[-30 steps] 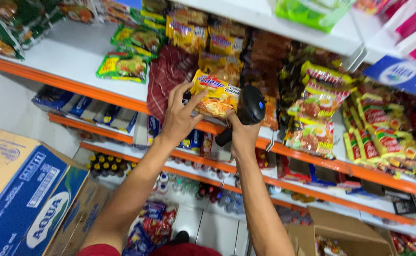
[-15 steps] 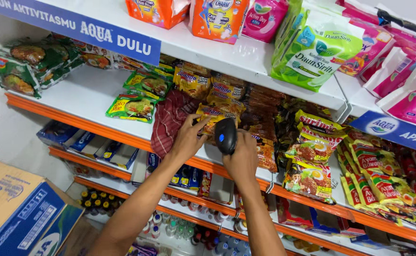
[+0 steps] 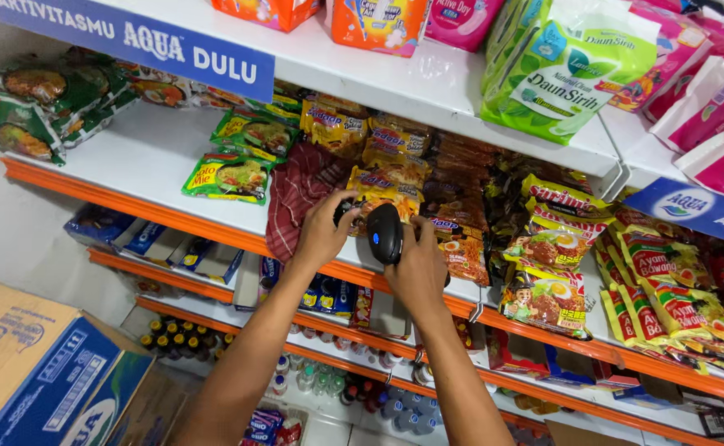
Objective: The person scans barcodes on various instant noodle packets and other snacks using a handheld scanner, placing some items into a cardboard box and others back onto the store shelves.
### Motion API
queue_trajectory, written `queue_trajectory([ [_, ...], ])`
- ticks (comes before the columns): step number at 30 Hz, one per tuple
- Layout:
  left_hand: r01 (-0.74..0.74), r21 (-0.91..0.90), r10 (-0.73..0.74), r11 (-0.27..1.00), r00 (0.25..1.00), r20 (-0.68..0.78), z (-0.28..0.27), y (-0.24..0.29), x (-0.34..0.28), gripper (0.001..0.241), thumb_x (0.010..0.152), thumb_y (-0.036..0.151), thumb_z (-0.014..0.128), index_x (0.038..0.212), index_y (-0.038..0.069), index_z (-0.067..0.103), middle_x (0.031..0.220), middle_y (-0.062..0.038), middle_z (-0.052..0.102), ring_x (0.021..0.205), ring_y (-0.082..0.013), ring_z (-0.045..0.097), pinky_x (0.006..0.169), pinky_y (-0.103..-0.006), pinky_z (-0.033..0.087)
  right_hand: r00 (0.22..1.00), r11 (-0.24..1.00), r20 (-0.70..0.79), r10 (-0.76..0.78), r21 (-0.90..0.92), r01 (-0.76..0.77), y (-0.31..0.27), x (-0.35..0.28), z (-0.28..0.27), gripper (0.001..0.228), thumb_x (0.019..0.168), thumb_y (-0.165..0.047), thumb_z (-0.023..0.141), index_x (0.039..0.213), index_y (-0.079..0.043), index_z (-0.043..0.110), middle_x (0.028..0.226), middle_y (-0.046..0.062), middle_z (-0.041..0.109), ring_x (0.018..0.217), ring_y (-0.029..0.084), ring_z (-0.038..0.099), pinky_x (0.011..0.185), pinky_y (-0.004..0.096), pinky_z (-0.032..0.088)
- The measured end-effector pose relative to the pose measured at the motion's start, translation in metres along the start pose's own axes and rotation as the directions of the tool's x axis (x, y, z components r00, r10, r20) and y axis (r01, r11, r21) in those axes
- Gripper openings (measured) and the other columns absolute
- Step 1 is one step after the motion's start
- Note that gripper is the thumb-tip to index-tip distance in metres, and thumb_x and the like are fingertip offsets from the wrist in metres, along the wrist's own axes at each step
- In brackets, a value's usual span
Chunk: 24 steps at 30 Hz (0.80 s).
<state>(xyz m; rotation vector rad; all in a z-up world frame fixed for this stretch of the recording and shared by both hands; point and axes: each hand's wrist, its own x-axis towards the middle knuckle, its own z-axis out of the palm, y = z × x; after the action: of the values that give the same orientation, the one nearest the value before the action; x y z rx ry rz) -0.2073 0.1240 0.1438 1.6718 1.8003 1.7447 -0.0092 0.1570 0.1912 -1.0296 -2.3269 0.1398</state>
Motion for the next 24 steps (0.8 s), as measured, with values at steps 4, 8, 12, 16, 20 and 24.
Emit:
queue_trajectory([
  [4,-0.223,0.146,0.239,0.964,0.965,-0.110,0.002,0.002,-0.001,0.029,0.100,0.013,0.066,0.127,0.002,0.065,0.133,-0.019,0.066,0.122,-0.0398,0.063,0.101,-0.0484,0.051,0.997,0.997,-0.025,-0.075,-0.004,0.074,-0.001,0.001,-0.002,0.064,0.066,-0.002,0.078,0.127,0.003,0.060,0.141,0.024,0.050,0.105,0.045,0.066,0.081,0.051,0.057],
  [8,-0.219,0.327,0.292,0.919,0.937,-0.193,0.001,0.034,-0.008,0.026,0.093,0.014,0.073,0.118,0.004,0.072,0.128,-0.024,0.063,0.111,-0.0420,0.062,0.095,-0.0494,0.048,0.983,0.992,-0.147,-0.109,0.044,0.117,-0.003,-0.019,-0.015,0.055,0.068,0.003,0.076,0.121,0.003,0.062,0.148,0.027,0.048,0.104,0.045,0.066,0.080,0.049,0.056],
  [12,-0.330,0.247,0.401,0.911,0.846,-0.352,0.021,0.071,-0.039,0.013,0.096,0.008,0.070,0.108,0.004,0.071,0.114,-0.014,0.070,0.107,-0.0348,0.064,0.095,-0.0432,0.052,0.989,0.947,-0.145,0.021,0.319,0.027,0.012,-0.063,-0.046,0.053,0.069,-0.002,0.079,0.118,0.003,0.062,0.132,0.020,0.061,0.103,0.042,0.067,0.081,0.046,0.056],
  [16,-0.353,-0.116,0.313,0.928,0.911,-0.267,0.097,0.085,-0.110,0.004,0.099,0.004,0.065,0.100,0.001,0.067,0.100,-0.013,0.072,0.091,-0.0262,0.071,0.084,-0.0358,0.057,0.964,0.904,-0.264,0.020,0.416,0.095,0.061,-0.144,-0.058,0.043,0.074,0.001,0.077,0.115,0.000,0.064,0.113,0.018,0.067,0.103,0.037,0.068,0.090,0.042,0.057],
  [20,-0.234,-0.295,0.250,0.927,0.968,0.018,0.199,0.100,-0.198,0.006,0.098,0.005,0.067,0.101,0.000,0.069,0.096,-0.015,0.071,0.087,-0.0281,0.070,0.080,-0.0358,0.057,0.925,0.945,-0.373,0.072,0.323,0.057,0.137,-0.261,-0.053,0.061,0.063,-0.003,0.075,0.122,0.006,0.060,0.115,0.025,0.068,0.105,0.040,0.066,0.092,0.045,0.054],
  [24,0.102,-0.374,0.101,0.922,0.867,0.487,0.289,0.130,-0.271,0.009,0.099,0.008,0.065,0.101,0.001,0.071,0.089,-0.011,0.072,0.079,-0.0242,0.072,0.073,-0.0333,0.057,0.718,0.586,-0.083,0.691,0.644,-0.491,0.203,-0.394,-0.057,0.054,0.063,-0.010,0.080,0.114,0.000,0.065,0.084,0.014,0.073,0.070,0.026,0.070,0.069,0.037,0.057],
])
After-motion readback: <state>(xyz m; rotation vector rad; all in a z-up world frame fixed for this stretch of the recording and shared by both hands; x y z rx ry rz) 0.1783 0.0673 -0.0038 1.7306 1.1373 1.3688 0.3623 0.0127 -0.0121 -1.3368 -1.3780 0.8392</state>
